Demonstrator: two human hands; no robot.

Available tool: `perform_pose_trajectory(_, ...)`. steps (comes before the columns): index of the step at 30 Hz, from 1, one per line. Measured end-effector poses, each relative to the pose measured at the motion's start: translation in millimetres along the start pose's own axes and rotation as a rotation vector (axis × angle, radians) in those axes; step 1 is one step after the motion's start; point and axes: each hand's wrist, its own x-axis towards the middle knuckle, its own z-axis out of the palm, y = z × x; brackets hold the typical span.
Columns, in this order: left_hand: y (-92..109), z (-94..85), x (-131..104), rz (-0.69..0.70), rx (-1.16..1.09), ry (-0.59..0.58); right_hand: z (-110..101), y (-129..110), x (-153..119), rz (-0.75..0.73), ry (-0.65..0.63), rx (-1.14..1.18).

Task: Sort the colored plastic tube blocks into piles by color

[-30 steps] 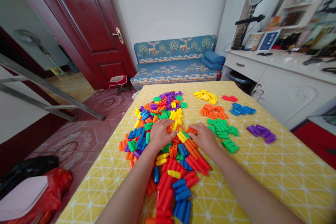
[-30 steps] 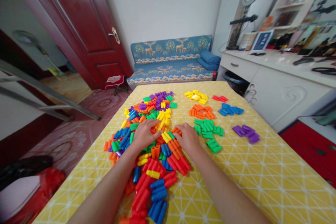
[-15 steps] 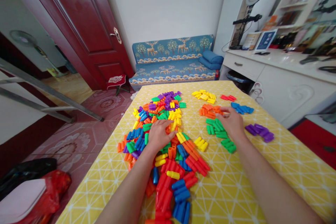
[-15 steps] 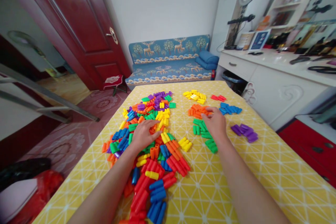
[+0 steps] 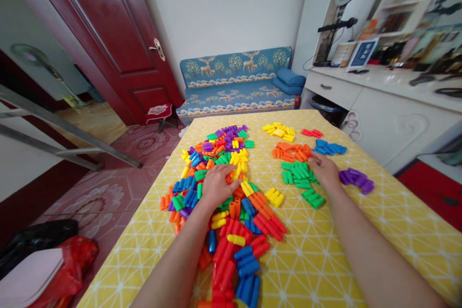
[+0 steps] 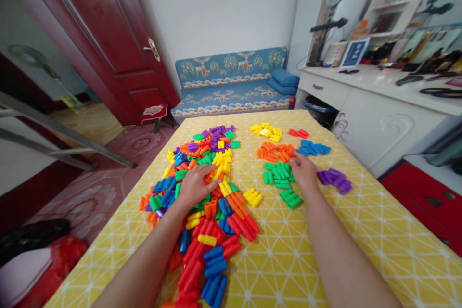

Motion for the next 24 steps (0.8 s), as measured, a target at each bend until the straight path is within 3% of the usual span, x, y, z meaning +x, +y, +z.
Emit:
perform_pose_trajectory(5,0,-0.6,0,0.006,0.001,-0.001,4,4,1,-0.032,-0.030,0.009)
perform_pose_trajectory(12,1,-2.0,0,-0.003,-0.005,-0.010,4,1,-3,-0.097,0.054,0.009)
perform_pose_trajectory(19,0,-2.0,0,-0.013,-0.007,-0.021,-3,-30,-9,-0.262,0.122,-0.081)
perform_pose_trajectory(21,0,-2.0,0,-0.012,-0.003,-0.023,-1,-49,-15,-0.266,0.071,-0.016)
perform_pose_trajectory(24,0,-2.4,0,-0.006,0.000,-0.022,6,-82,-32,-0.228,-0.192,0.160)
